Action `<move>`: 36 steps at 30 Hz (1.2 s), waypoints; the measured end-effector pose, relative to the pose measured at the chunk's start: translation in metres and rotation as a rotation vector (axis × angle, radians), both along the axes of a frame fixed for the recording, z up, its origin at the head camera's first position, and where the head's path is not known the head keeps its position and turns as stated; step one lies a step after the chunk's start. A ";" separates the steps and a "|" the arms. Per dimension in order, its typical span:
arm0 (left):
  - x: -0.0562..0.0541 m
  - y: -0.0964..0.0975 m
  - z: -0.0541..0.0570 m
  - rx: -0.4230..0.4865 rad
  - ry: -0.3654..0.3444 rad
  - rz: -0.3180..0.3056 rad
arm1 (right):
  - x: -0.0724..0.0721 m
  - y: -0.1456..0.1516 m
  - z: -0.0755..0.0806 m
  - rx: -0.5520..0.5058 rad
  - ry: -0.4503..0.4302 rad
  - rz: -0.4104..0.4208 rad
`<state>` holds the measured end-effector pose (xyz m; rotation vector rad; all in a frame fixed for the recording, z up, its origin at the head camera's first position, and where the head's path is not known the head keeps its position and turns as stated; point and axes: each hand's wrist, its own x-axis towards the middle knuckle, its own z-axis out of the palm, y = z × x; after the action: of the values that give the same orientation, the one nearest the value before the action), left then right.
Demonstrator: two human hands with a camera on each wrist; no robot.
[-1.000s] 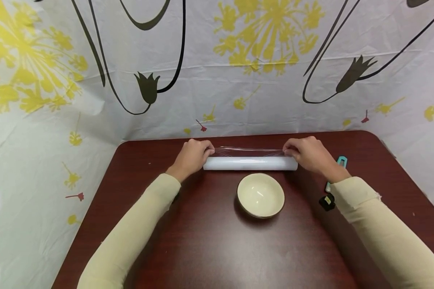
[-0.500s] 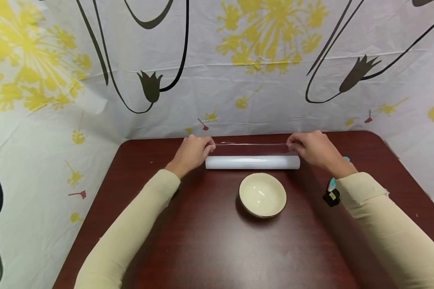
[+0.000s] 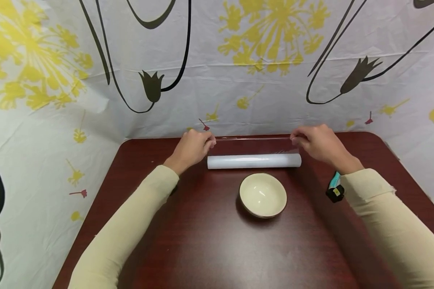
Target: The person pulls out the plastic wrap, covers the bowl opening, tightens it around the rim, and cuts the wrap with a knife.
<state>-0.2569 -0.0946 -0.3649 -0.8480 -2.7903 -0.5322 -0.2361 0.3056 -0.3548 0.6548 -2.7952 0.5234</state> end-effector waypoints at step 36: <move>-0.015 0.000 0.055 0.014 0.093 -0.029 | -0.001 0.001 0.045 0.000 0.106 -0.012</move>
<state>-0.2722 -0.0941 -0.3101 -0.8886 -2.6916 -0.5025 -0.2373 0.3065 -0.3096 0.6457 -2.6984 0.4728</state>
